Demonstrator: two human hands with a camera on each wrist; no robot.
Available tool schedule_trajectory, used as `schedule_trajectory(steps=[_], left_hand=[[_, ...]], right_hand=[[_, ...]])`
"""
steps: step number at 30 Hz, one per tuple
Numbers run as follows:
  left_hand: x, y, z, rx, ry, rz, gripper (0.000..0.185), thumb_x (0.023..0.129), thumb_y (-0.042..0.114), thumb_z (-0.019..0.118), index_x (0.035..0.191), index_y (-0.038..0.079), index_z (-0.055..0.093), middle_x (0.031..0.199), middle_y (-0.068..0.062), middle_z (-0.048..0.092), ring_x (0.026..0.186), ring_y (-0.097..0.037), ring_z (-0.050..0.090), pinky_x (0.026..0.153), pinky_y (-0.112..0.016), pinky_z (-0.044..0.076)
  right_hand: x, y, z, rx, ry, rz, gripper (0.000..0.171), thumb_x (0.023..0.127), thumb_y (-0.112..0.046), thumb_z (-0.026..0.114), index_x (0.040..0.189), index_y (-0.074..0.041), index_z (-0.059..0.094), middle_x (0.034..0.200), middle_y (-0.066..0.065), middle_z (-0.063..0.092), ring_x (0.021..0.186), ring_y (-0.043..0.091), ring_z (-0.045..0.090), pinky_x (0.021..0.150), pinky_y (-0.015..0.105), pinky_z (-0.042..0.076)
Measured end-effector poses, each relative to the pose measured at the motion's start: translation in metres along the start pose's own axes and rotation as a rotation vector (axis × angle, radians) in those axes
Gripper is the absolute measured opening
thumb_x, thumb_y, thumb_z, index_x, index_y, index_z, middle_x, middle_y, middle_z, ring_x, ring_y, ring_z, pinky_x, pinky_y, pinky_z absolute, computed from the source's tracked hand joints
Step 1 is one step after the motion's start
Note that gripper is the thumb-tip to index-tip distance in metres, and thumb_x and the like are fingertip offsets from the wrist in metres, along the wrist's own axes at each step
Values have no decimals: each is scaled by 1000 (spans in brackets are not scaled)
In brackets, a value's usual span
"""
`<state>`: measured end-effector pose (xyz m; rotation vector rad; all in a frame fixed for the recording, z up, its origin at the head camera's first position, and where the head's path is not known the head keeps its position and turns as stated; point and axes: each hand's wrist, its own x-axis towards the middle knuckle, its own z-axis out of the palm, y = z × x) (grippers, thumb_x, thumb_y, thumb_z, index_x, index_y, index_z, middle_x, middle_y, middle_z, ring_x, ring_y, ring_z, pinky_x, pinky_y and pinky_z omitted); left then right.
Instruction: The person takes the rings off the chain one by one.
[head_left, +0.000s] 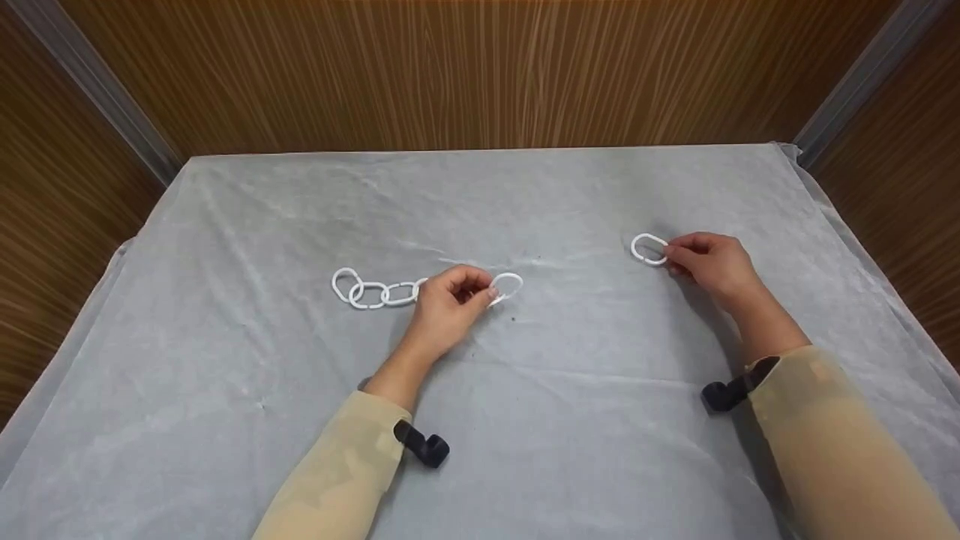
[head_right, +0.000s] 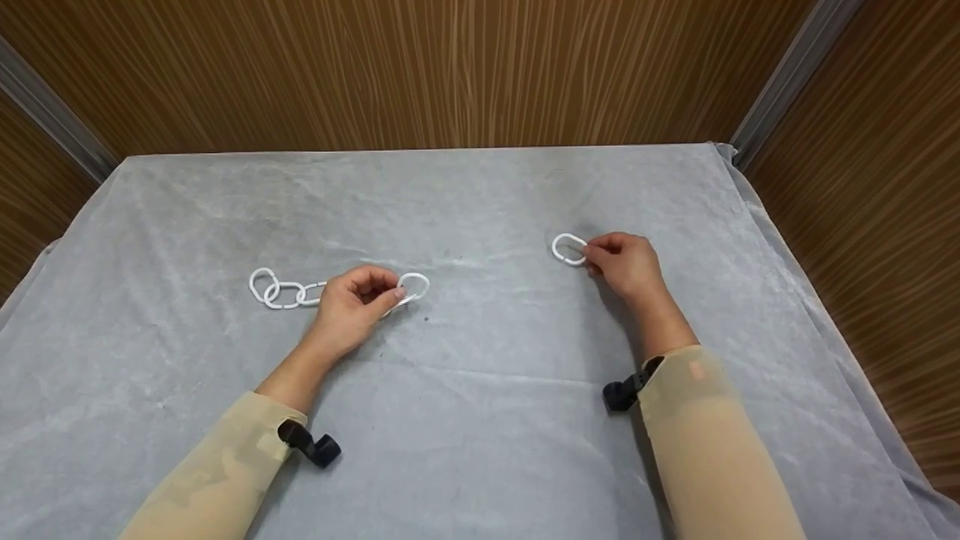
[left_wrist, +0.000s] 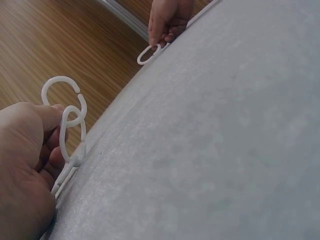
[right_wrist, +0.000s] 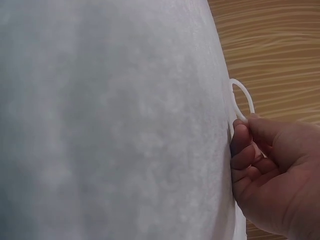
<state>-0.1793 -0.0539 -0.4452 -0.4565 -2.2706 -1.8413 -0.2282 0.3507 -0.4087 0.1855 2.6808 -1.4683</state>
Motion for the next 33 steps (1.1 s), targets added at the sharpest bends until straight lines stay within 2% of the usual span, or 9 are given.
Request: schedule_trajectory(steps=[12, 27, 33], left_hand=[[0, 0, -1, 12, -2, -8, 8, 92, 3, 80, 99, 1, 77, 87, -3, 72, 76, -13, 60, 69, -24, 48], [0, 1, 0, 10, -3, -27, 8, 93, 5, 80, 100, 3, 77, 88, -1, 72, 76, -12, 60, 70, -24, 48], [1, 1, -1, 19, -6, -24, 7, 93, 5, 80, 100, 3, 77, 87, -1, 72, 76, -12, 59, 70, -24, 48]], right_hand=[[-1, 0, 2, -42, 7, -7, 40, 105, -28, 71, 129, 4, 69, 87, -11, 70, 80, 5, 63, 70, 19, 51], [-3, 0, 1, -41, 20, -12, 41, 104, -27, 71, 132, 3, 70, 90, -12, 72, 80, 2, 65, 72, 18, 53], [-6, -9, 0, -32, 29, 3, 43, 104, -30, 71, 134, 1, 69, 91, -10, 73, 81, 5, 65, 74, 20, 54]])
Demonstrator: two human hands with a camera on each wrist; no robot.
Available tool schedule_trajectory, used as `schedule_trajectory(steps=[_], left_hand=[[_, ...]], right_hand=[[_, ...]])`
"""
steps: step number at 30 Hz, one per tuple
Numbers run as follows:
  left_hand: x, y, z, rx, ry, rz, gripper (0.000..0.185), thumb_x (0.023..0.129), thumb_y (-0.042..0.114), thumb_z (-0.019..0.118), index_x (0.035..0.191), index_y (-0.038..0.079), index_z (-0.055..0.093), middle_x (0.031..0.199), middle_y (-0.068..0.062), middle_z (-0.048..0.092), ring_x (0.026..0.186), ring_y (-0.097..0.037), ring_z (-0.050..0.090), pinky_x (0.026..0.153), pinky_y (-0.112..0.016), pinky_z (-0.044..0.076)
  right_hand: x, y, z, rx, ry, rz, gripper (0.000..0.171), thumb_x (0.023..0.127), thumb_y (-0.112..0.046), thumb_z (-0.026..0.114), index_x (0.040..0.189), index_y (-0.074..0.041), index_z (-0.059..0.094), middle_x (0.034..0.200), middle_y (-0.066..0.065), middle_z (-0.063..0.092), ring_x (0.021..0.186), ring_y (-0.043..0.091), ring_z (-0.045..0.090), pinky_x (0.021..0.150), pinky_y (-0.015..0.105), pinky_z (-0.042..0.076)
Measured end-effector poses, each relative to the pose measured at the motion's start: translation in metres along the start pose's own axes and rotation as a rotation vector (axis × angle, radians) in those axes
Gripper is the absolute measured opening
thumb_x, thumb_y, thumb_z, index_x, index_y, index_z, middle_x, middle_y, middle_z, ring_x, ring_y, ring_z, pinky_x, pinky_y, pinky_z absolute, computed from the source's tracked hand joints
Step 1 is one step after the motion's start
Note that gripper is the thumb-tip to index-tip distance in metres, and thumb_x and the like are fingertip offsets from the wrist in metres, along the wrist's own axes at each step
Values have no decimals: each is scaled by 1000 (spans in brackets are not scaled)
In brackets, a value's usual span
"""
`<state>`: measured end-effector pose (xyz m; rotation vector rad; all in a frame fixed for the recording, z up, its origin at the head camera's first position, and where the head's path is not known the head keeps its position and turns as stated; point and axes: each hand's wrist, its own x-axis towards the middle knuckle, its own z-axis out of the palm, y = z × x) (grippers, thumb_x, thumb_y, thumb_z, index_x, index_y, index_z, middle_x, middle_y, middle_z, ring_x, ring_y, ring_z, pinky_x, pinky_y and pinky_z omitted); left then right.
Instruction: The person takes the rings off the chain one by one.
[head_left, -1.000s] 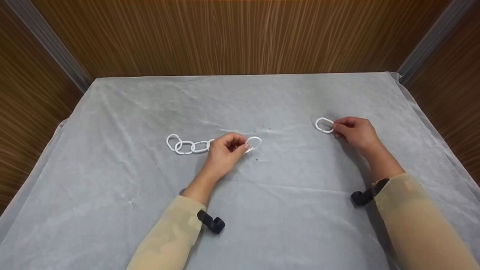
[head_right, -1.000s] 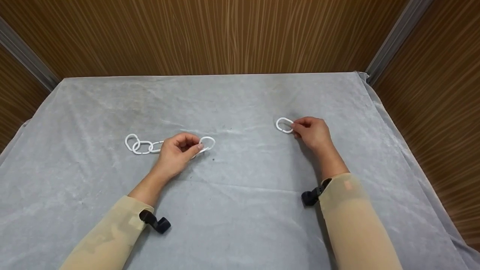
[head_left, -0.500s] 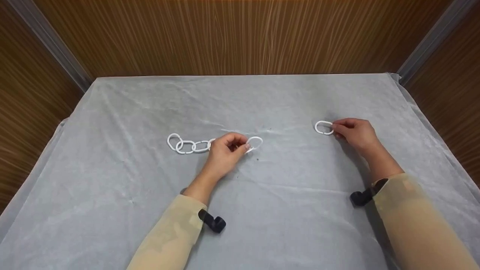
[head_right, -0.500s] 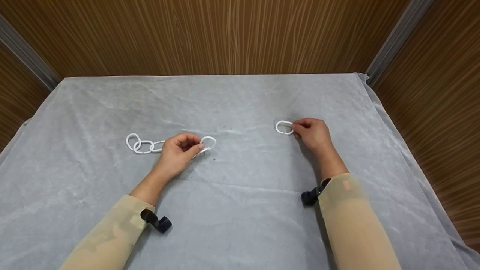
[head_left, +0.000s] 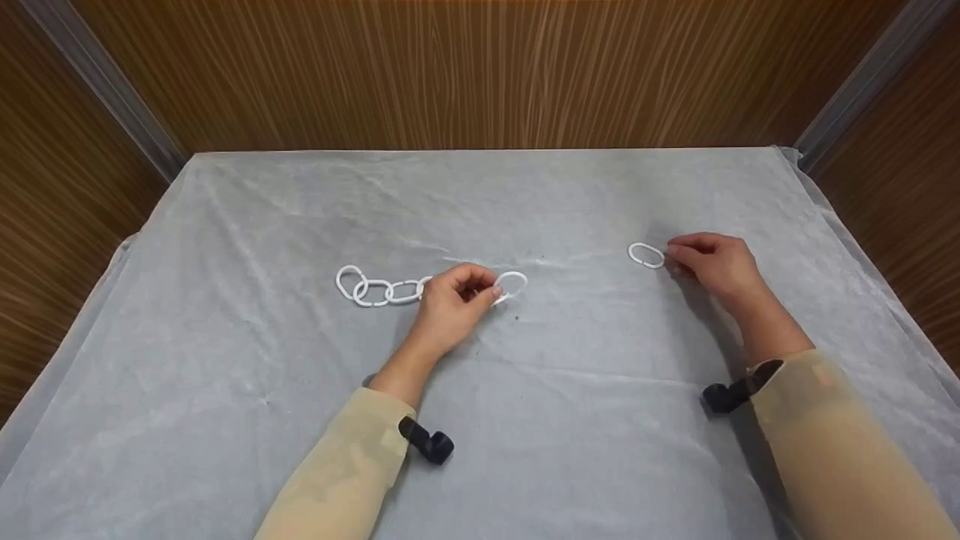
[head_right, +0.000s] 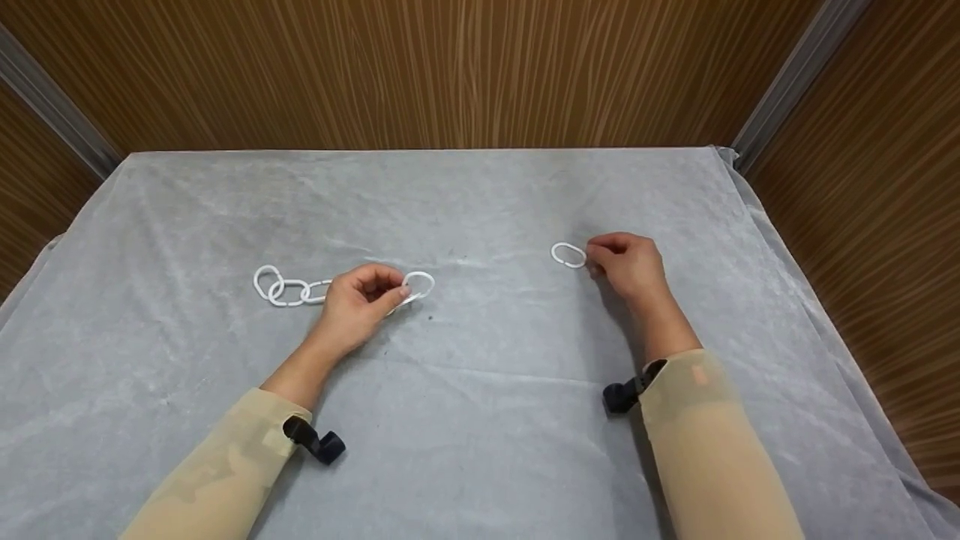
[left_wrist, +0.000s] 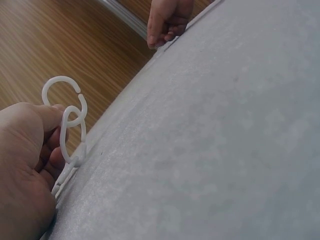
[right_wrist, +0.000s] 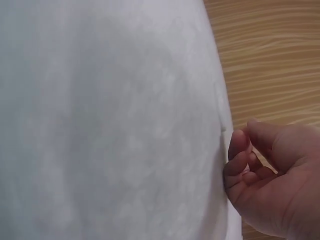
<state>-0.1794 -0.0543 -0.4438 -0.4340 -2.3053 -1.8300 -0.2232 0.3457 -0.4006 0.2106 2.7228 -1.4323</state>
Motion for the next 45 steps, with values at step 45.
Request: schedule_trajectory(steps=[45], left_hand=[[0, -1, 2, -24, 7, 45, 9, 92, 5, 82, 100, 1, 81, 87, -2, 74, 75, -13, 61, 68, -23, 50]], right_hand=[[-47, -76, 133, 422, -225, -206, 31, 100, -13, 75, 123, 9, 71, 85, -1, 70, 74, 12, 63, 66, 24, 51]])
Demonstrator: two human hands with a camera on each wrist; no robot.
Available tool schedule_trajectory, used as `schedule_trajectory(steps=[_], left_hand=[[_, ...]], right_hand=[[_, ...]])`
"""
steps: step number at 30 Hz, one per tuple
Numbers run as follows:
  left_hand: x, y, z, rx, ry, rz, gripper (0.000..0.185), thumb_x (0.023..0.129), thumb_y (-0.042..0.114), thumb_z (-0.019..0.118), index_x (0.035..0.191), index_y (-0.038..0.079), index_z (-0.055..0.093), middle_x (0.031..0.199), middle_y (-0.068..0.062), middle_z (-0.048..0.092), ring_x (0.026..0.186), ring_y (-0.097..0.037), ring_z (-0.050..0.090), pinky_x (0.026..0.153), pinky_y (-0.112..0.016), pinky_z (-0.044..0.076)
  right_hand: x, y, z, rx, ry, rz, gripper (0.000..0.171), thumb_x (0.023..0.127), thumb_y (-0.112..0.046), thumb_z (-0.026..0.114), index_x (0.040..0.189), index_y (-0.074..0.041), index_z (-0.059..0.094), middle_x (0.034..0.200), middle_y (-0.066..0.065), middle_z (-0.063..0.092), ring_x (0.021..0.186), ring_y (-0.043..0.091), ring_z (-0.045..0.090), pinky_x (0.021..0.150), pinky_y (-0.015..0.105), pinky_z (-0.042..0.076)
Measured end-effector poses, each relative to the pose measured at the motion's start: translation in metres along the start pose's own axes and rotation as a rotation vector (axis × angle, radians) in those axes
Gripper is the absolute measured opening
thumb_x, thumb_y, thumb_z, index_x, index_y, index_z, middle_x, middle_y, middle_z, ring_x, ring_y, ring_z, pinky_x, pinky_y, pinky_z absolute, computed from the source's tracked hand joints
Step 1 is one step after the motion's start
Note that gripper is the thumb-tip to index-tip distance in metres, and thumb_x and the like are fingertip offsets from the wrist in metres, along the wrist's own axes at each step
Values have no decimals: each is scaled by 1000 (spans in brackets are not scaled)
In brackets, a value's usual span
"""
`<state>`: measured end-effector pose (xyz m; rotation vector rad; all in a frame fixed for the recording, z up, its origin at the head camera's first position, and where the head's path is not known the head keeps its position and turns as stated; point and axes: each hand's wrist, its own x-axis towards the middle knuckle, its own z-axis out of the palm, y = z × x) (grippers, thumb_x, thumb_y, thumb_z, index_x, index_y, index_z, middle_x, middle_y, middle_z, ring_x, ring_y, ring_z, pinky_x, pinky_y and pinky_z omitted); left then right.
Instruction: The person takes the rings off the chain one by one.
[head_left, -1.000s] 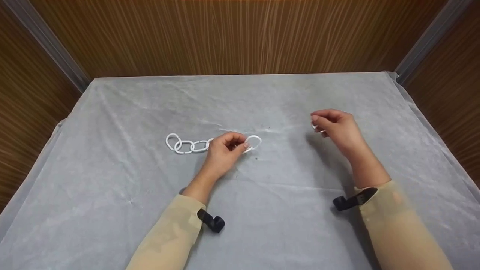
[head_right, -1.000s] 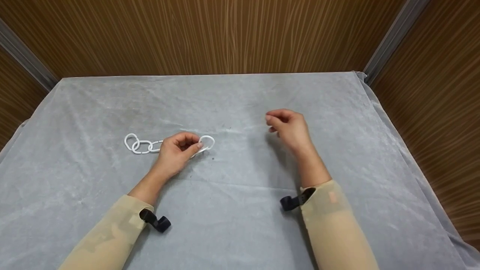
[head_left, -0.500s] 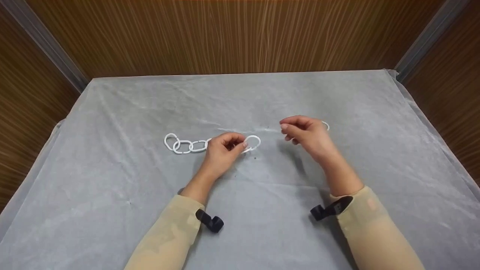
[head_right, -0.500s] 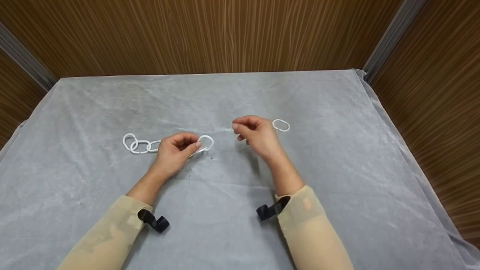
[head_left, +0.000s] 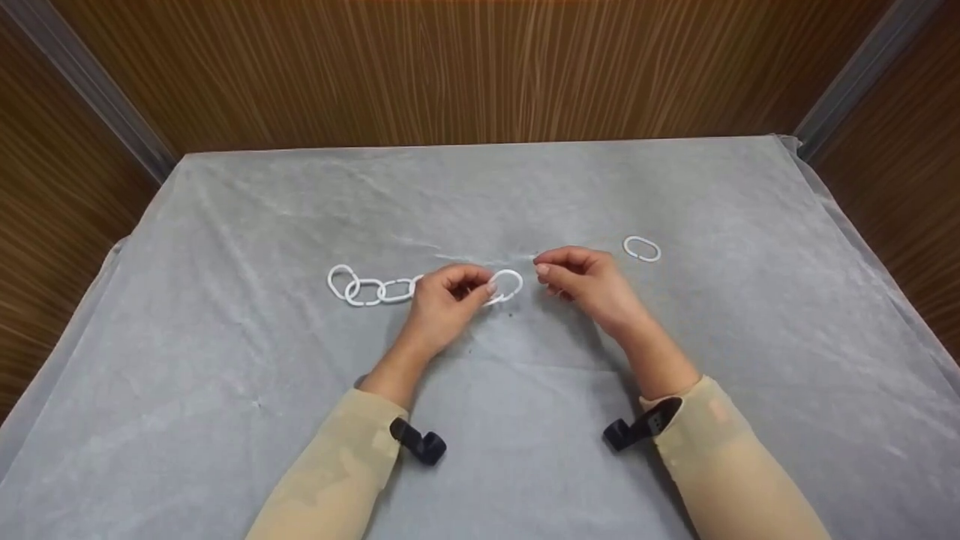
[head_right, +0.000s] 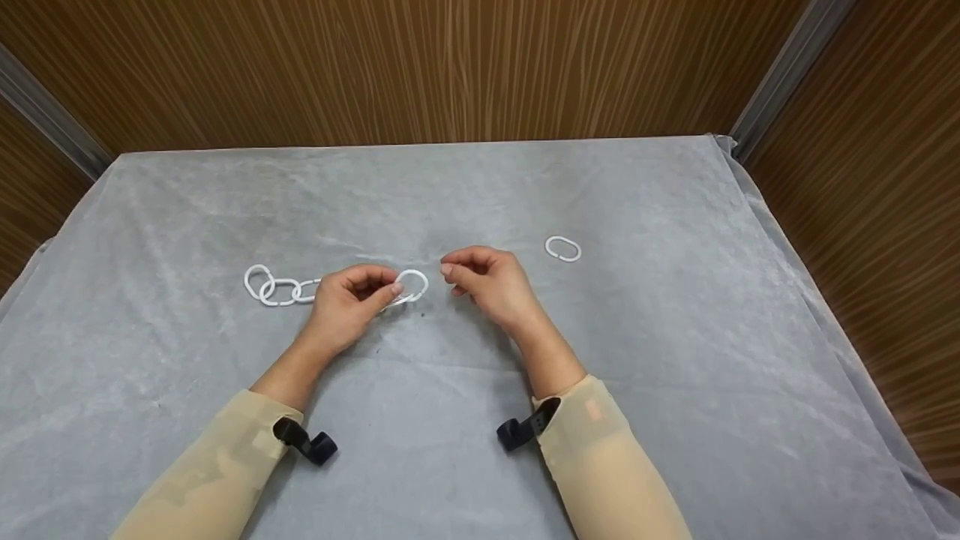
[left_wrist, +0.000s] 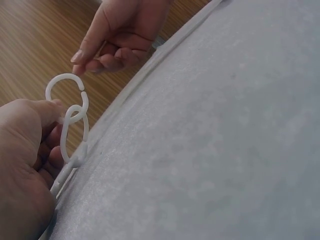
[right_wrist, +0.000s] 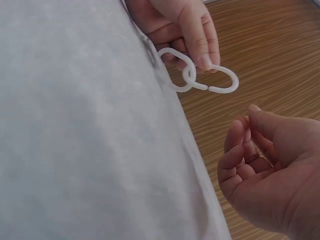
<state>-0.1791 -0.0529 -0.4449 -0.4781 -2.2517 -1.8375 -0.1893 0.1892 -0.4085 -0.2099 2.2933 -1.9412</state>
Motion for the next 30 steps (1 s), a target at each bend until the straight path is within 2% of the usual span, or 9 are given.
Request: schedule_trajectory(steps=[13, 20, 30], left_hand=[[-1, 0, 0, 6, -30, 35, 7, 93, 6, 82, 100, 5, 82, 87, -2, 74, 76, -15, 61, 69, -26, 49], [-2, -1, 0, -4, -33, 71, 6, 92, 5, 82, 99, 6, 82, 86, -4, 74, 75, -15, 61, 67, -24, 49], [-3, 1, 2, 2, -61, 51, 8, 91, 3, 82, 99, 4, 82, 88, -3, 74, 75, -14, 61, 67, -24, 49]], right_hand=[[1, 16, 5, 46, -51, -55, 25, 98, -12, 78, 118, 2, 76, 80, 0, 67, 72, 12, 59, 65, 25, 50], [3, 17, 6, 4, -95, -98, 23, 97, -12, 79, 116, 1, 77, 81, 0, 67, 72, 13, 58, 63, 25, 47], [2, 20, 7, 1, -135, -112, 21, 97, -8, 78, 115, 4, 76, 90, 0, 72, 76, 12, 61, 69, 24, 51]])
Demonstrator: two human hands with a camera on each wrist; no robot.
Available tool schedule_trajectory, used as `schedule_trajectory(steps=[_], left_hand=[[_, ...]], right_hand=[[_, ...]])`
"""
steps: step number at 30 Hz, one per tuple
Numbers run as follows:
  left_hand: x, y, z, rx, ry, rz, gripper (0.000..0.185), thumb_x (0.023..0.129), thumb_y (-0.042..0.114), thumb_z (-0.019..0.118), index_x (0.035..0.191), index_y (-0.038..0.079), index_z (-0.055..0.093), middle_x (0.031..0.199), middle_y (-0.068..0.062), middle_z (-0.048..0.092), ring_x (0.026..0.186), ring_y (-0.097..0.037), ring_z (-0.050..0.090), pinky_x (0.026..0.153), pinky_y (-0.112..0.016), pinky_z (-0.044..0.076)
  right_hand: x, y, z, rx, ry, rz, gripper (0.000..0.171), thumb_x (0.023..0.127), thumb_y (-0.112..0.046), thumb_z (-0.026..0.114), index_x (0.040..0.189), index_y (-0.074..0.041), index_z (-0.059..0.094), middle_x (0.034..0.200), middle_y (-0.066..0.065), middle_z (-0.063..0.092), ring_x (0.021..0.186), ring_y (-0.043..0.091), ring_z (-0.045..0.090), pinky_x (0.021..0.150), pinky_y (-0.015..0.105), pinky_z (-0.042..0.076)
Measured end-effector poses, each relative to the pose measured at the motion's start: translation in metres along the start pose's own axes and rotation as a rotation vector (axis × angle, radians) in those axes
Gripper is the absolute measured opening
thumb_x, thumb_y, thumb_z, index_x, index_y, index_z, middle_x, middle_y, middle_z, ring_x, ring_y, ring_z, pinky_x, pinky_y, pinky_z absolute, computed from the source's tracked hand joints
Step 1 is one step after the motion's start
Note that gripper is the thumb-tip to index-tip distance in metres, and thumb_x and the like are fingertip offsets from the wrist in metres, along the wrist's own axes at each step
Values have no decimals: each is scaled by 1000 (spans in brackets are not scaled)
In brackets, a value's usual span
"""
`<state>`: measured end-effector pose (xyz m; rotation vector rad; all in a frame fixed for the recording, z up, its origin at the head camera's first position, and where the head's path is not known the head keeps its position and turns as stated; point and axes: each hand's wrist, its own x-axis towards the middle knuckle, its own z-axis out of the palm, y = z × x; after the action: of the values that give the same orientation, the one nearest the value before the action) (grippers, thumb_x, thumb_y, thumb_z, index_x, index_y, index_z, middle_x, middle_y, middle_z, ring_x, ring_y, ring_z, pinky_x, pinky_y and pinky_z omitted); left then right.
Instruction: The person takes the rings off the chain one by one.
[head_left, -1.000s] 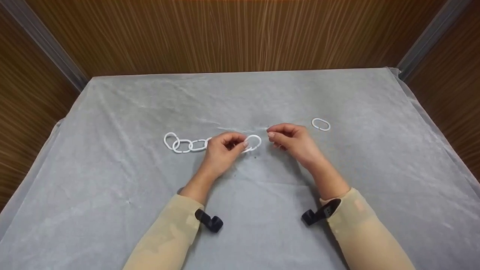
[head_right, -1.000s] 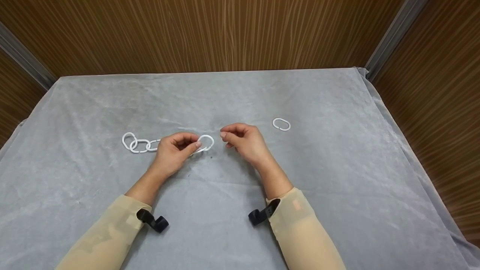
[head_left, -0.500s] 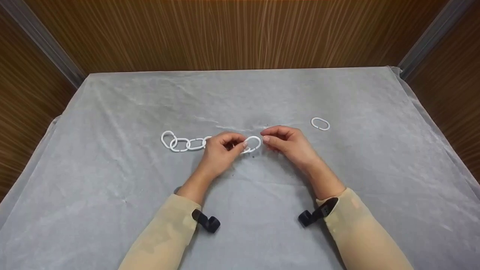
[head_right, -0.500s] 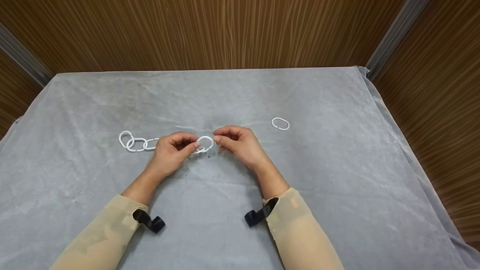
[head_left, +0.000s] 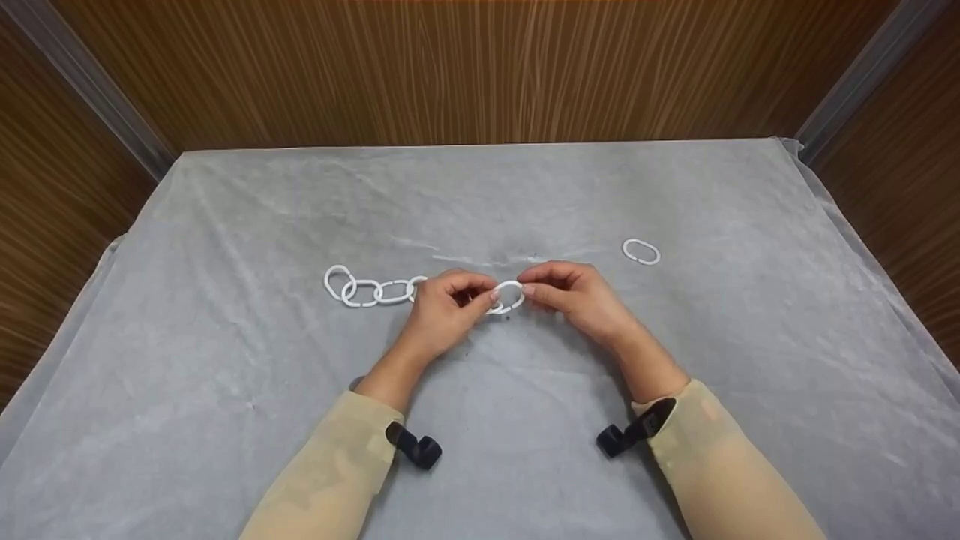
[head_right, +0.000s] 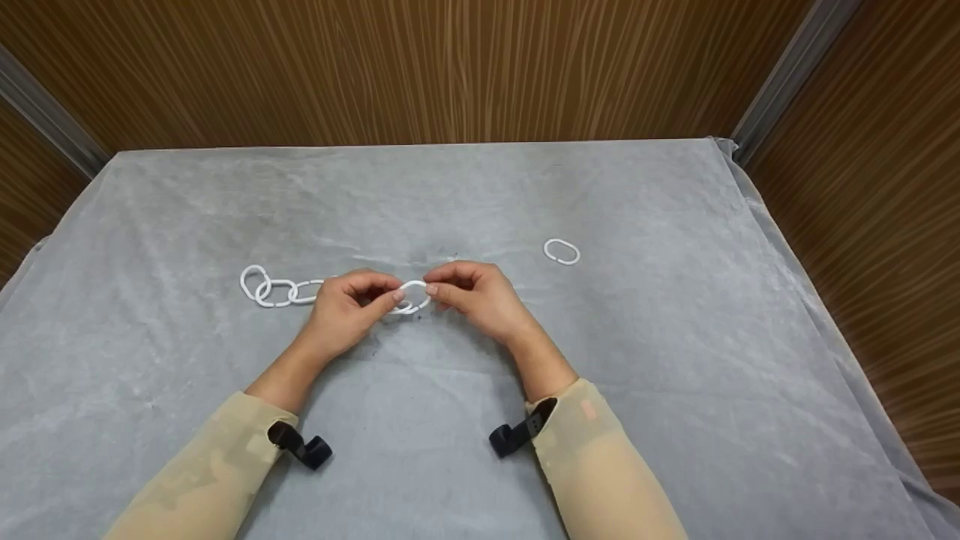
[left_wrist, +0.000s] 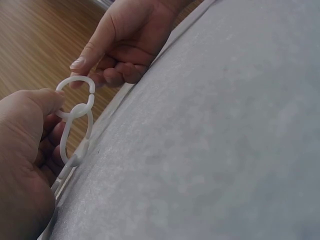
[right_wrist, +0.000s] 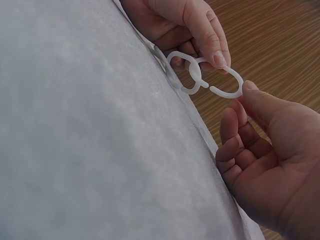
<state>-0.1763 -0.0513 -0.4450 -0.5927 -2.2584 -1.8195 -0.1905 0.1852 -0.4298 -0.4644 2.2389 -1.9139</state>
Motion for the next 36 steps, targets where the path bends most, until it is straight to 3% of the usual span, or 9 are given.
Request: schedule_trajectory(steps=[10, 19, 23, 31, 36], left_hand=[[0, 0, -1, 11, -34, 0, 5, 93, 9, 82, 99, 8, 83, 89, -2, 74, 74, -15, 61, 67, -25, 49], [0, 0, -1, 27, -46, 5, 6, 93, 11, 84, 99, 10, 84, 88, 0, 74, 74, -15, 61, 66, -25, 49], [0, 0, -1, 24, -18, 12, 8, 92, 10, 84, 100, 9, 84, 88, 0, 74, 74, -15, 61, 67, -25, 49], [2, -2, -3, -2, 98, 59, 10, 92, 7, 83, 100, 3, 82, 87, -5, 74, 77, -15, 62, 69, -26, 50], [3, -2, -5, 23, 93, 74, 11, 91, 6, 83, 100, 1, 81, 88, -3, 74, 78, -14, 62, 70, -27, 51]], right_hand=[[1, 2, 1, -5, -34, 12, 21, 97, -6, 77, 115, 6, 76, 98, 4, 76, 82, 11, 66, 75, 23, 55], [0, 1, 1, -46, -45, 15, 17, 98, -8, 76, 109, 4, 78, 89, 0, 74, 77, 10, 62, 69, 22, 50], [0, 3, 0, -55, -28, 31, 18, 98, -9, 76, 110, 5, 78, 86, -2, 72, 76, 9, 61, 67, 22, 49], [1, 4, -1, -18, 42, 48, 18, 99, -7, 75, 110, 7, 76, 79, -2, 67, 72, 11, 59, 65, 23, 48], [3, 6, 0, 26, 74, 62, 19, 99, -6, 74, 110, 10, 74, 79, -1, 67, 71, 11, 59, 66, 23, 51]])
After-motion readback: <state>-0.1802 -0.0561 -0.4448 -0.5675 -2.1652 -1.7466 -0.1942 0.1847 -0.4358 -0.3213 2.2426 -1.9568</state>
